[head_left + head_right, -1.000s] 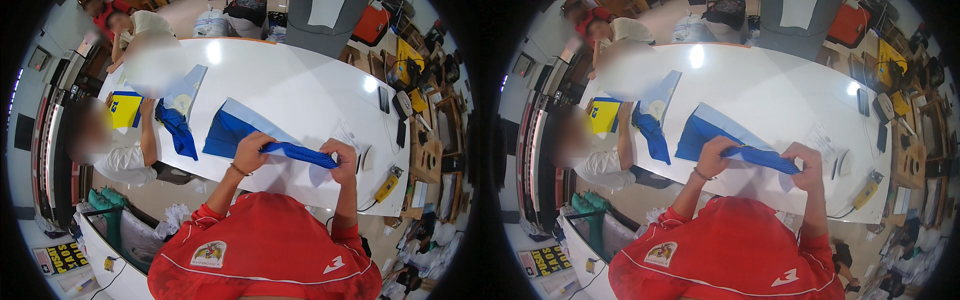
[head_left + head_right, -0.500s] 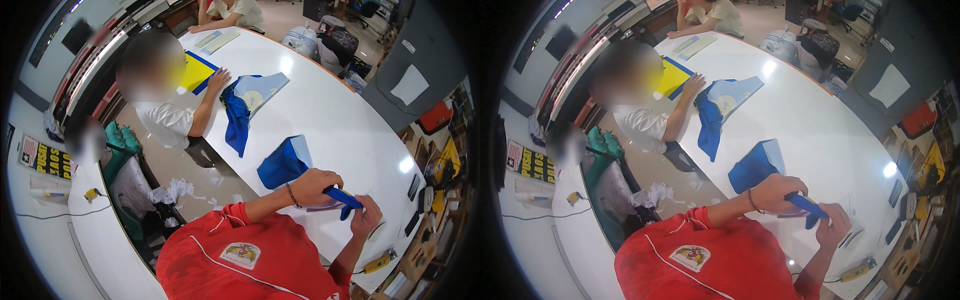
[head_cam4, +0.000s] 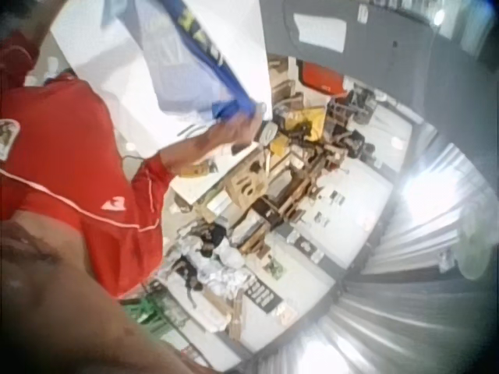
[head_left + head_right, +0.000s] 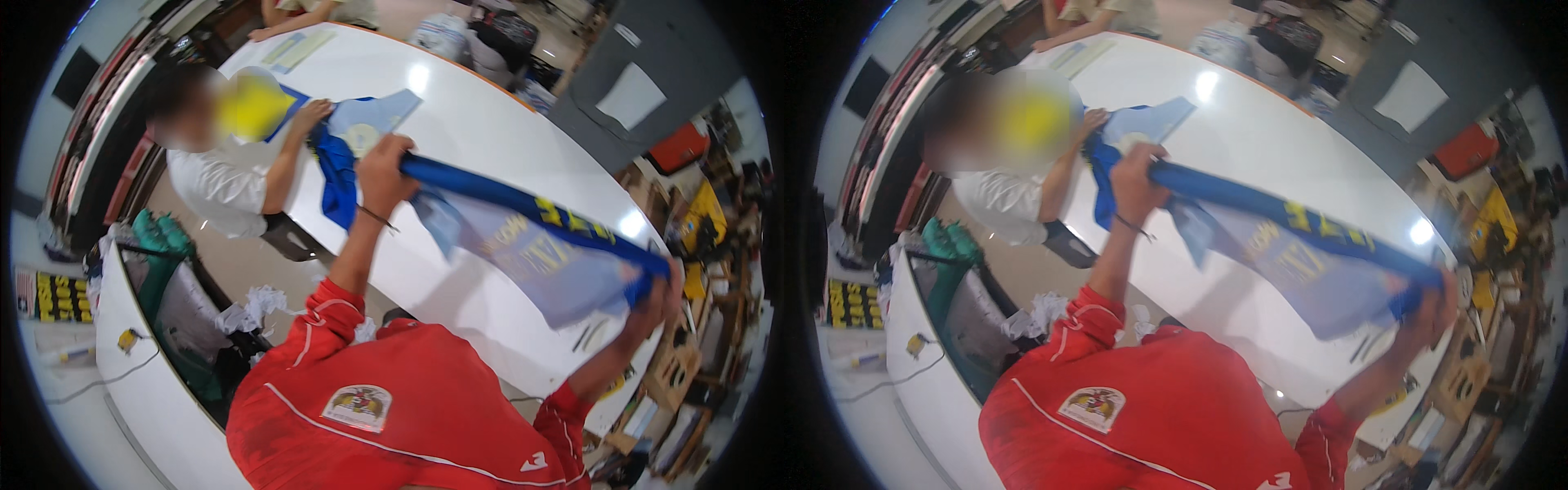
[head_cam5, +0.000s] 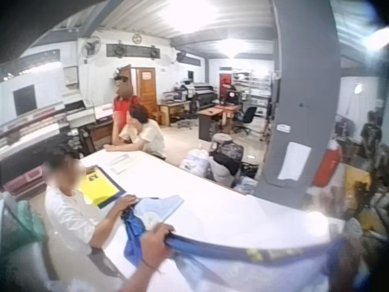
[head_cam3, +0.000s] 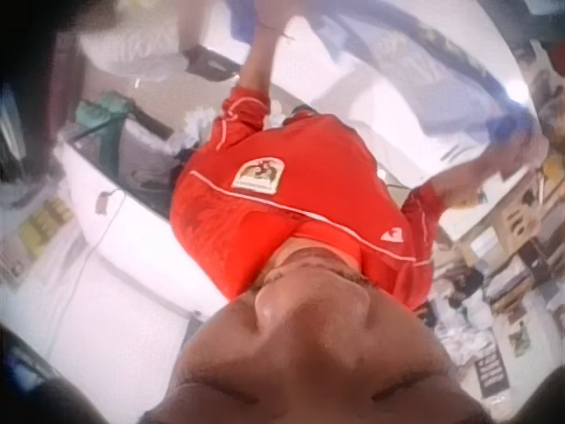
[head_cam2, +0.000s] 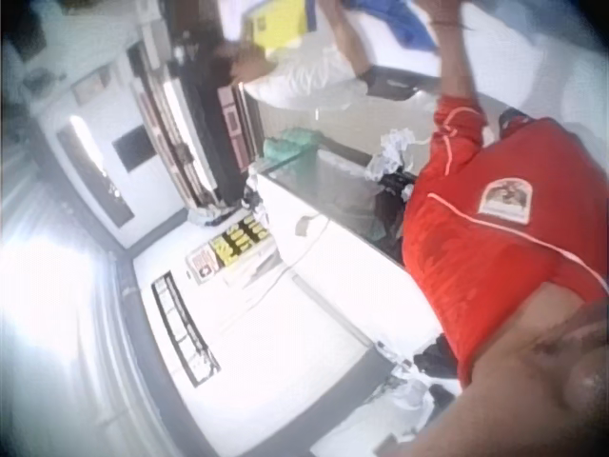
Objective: The person lays out a blue sports jersey on a white table, retrieves a paper template from a box, and uses a rotary cutter to cut the jersey along the template's outline. The person then folds the cut fabric and places it aside.
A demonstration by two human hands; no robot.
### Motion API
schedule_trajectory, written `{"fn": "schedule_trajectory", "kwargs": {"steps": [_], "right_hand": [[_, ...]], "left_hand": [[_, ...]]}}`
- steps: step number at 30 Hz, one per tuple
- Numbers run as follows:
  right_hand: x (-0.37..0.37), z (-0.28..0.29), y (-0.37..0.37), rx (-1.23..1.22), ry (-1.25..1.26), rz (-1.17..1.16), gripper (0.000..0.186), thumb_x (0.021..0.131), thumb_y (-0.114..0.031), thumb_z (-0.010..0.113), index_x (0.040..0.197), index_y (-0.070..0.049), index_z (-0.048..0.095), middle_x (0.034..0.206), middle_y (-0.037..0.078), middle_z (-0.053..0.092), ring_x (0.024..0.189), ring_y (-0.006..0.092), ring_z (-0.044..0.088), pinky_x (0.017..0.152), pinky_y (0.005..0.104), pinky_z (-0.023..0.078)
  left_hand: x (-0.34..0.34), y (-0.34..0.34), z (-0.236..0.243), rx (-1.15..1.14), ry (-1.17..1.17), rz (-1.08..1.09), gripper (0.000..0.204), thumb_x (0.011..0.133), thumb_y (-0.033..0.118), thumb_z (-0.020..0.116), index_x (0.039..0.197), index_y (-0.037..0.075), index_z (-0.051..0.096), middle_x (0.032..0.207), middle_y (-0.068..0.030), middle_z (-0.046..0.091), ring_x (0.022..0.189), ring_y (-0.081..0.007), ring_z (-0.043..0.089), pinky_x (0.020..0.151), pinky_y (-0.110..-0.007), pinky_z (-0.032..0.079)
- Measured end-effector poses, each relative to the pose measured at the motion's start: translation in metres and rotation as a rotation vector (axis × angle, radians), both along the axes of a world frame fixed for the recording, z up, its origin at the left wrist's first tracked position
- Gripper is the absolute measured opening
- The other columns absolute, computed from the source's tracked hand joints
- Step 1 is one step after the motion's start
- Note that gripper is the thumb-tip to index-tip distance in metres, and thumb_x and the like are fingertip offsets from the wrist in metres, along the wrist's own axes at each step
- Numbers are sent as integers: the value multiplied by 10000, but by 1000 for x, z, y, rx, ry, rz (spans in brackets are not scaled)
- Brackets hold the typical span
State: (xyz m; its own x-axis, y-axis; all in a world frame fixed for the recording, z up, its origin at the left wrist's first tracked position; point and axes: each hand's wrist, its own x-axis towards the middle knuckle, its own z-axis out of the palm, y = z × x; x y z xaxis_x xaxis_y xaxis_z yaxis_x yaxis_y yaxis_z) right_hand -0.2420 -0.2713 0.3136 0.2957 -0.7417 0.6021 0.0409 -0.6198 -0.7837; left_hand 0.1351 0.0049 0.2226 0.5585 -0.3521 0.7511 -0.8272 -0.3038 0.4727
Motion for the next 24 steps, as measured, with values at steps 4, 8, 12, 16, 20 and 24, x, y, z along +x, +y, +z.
{"fn": "schedule_trajectory", "kwargs": {"steps": [4, 8, 12, 16, 20, 24], "right_hand": [[34, -19, -71, 105, 380, -60, 332, 921, -114, 660, 1213, 43, 677, 1119, 90, 703, 1024, 177, 614, 945, 302, 444], [64, -6, -100, 221, 198, 112, 255, 971, -87, 615, 1189, 15, 699, 1076, 65, 699, 1004, 151, 616, 942, 271, 434], [54, 15, -77, 159, 68, 128, 253, 954, -50, 611, 1186, -2, 699, 1096, 71, 707, 1031, 169, 633, 966, 268, 437], [3, -14, -37, 95, 468, -112, 323, 846, 68, 591, 1138, -14, 702, 1136, 97, 698, 1112, 214, 624, 1023, 298, 419], [-37, -110, -7, 83, 493, 144, 427, 757, 173, 563, 1100, -35, 708, 1203, 121, 664, 1186, 279, 601, 1076, 367, 415], [-49, -195, 32, 52, 693, 92, 468, 773, 153, 597, 1135, -112, 734, 1283, 135, 637, 1247, 338, 554, 1078, 421, 435]], "left_hand": [[56, -39, 9, 193, 46, 19, 337, 603, 95, 763, 913, 145, 640, 881, -82, 680, 815, -348, 674, 701, -454, 540], [94, -76, 59, 239, -7, 106, 242, 697, 119, 712, 936, 151, 698, 882, -108, 724, 843, -359, 696, 741, -461, 553], [93, -53, 104, 79, -168, -65, 295, 697, -10, 685, 971, 97, 709, 931, -122, 732, 889, -336, 715, 763, -377, 557], [54, -12, 73, 95, -104, -167, 200, 741, 11, 694, 937, 44, 710, 949, -138, 729, 897, -341, 707, 798, -371, 555], [37, 32, -31, 174, 40, -183, 260, 755, 15, 697, 1009, 40, 744, 1066, -152, 731, 997, -350, 697, 923, -398, 536], [39, 79, -164, 470, 284, -45, 423, 793, 23, 708, 1208, 98, 711, 1355, -225, 594, 1259, -395, 559, 1075, -445, 440]]}}
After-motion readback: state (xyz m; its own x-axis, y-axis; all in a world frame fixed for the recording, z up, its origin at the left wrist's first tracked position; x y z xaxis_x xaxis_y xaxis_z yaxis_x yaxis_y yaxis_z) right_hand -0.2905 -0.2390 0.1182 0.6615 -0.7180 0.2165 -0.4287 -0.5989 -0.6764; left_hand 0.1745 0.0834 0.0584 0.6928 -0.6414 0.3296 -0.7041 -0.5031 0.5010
